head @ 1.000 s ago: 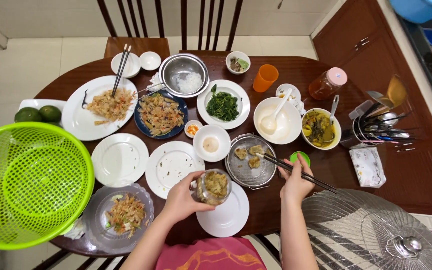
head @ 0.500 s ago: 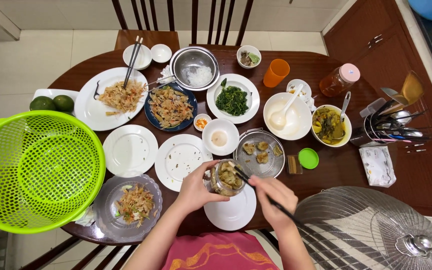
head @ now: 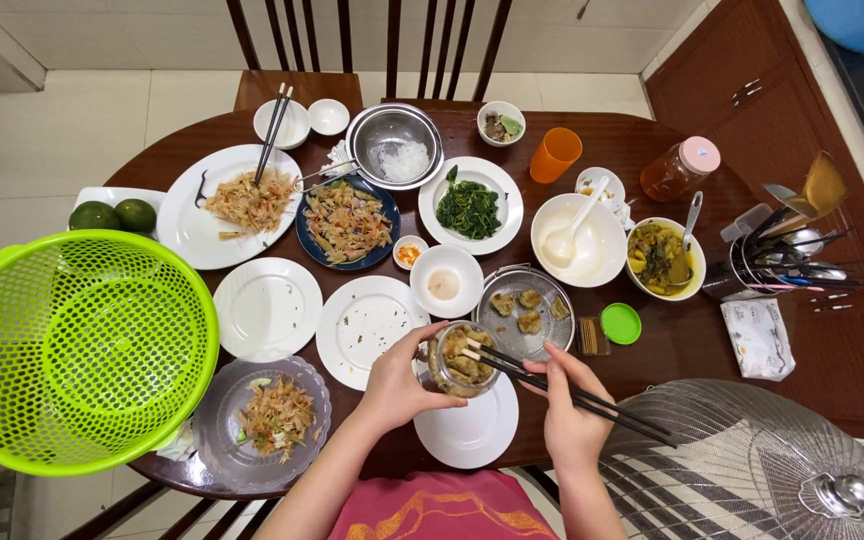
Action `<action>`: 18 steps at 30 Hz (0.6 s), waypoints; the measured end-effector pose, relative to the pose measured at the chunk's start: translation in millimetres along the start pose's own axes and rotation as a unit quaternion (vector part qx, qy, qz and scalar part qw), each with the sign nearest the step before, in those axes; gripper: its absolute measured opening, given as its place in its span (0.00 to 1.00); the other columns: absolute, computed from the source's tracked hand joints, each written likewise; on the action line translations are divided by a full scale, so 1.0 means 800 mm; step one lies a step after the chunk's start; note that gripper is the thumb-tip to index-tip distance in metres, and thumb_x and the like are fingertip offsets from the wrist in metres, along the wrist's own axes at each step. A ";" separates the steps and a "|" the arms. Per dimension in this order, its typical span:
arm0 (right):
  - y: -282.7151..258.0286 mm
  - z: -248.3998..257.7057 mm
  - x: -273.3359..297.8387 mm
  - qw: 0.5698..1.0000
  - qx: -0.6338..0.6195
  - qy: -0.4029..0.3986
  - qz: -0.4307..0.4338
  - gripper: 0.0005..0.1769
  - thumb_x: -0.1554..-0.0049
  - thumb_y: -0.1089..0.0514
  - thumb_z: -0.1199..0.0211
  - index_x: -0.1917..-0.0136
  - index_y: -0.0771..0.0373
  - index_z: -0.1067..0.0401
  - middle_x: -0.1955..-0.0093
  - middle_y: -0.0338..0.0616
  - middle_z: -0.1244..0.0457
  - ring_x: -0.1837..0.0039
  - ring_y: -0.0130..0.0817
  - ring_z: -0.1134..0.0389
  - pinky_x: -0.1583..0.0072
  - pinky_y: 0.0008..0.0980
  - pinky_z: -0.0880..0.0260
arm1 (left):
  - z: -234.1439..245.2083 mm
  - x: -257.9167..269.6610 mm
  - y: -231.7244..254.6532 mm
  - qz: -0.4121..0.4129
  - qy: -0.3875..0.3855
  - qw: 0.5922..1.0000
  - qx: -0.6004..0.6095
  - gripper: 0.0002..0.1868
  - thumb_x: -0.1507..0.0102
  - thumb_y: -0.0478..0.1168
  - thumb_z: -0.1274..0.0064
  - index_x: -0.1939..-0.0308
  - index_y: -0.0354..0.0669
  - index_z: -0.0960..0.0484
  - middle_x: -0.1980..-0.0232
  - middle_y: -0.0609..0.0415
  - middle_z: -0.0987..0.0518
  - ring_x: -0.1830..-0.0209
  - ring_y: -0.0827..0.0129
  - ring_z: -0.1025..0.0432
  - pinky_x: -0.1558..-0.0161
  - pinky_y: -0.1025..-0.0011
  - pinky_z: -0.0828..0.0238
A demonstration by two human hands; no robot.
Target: The person transfers food from a metal strainer into a glass jar using chopsticks, seals the jar, and places it in the refrigerator. Then the person wipes food residue from several plates with a tissue and discards the residue into a trash bag, leaving the plates cleaner.
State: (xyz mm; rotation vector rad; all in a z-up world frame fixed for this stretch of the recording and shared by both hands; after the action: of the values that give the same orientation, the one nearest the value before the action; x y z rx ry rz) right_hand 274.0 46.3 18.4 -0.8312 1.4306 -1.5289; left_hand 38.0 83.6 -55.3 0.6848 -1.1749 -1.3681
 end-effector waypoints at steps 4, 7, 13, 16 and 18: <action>-0.001 -0.001 -0.004 1.000 0.014 -0.004 0.002 0.13 0.36 0.65 0.45 0.42 0.68 0.23 0.59 0.53 0.28 0.52 0.42 0.22 0.52 0.40 0.14 | 0.000 -0.004 -0.011 -0.028 0.006 0.999 -0.022 0.55 0.63 0.54 0.21 0.32 0.62 0.28 0.36 0.65 0.20 0.47 0.70 0.24 0.45 0.69 0.28; 0.007 0.013 -0.019 0.999 0.041 -0.008 0.001 0.12 0.37 0.66 0.45 0.43 0.68 0.23 0.60 0.51 0.27 0.53 0.40 0.23 0.52 0.37 0.16 | 0.002 -0.005 -0.013 -0.070 0.011 0.995 -0.063 0.56 0.62 0.55 0.21 0.31 0.63 0.30 0.32 0.63 0.23 0.35 0.67 0.28 0.39 0.65 0.31; 0.055 0.096 -0.078 0.991 -0.059 0.119 0.005 0.12 0.30 0.65 0.48 0.36 0.62 0.28 0.55 0.59 0.31 0.55 0.44 0.26 0.53 0.41 0.18 | 0.005 0.002 -0.019 -0.017 0.014 1.000 0.008 0.58 0.66 0.48 0.17 0.31 0.53 0.25 0.40 0.52 0.18 0.34 0.56 0.27 0.34 0.58 0.30; 0.101 0.117 -0.110 0.988 -0.012 0.150 0.032 0.12 0.30 0.65 0.47 0.36 0.64 0.27 0.54 0.58 0.31 0.54 0.39 0.26 0.53 0.38 0.19 | 0.004 0.002 -0.026 -0.004 0.025 1.000 0.011 0.59 0.68 0.51 0.16 0.32 0.57 0.24 0.41 0.55 0.18 0.35 0.59 0.27 0.34 0.60 0.29; 0.137 0.124 -0.129 0.984 0.024 0.176 0.027 0.10 0.32 0.65 0.43 0.39 0.63 0.25 0.55 0.55 0.31 0.54 0.37 0.27 0.54 0.38 0.18 | 0.000 0.001 -0.024 0.001 0.016 1.000 0.008 0.59 0.68 0.51 0.16 0.32 0.57 0.24 0.40 0.55 0.18 0.34 0.59 0.27 0.34 0.62 0.29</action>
State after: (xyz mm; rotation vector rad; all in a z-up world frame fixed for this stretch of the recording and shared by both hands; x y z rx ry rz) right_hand 421.6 101.4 -69.4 -0.5027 1.6463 -1.7210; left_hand 30.4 79.8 -72.9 0.7147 -1.1627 -1.3428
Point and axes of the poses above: each hand's wrist, its own x-axis away from the middle knuckle, its own z-axis out of the back of the hand, y = z × x, the point moved 9 cm from there along -x, towards the middle knuckle
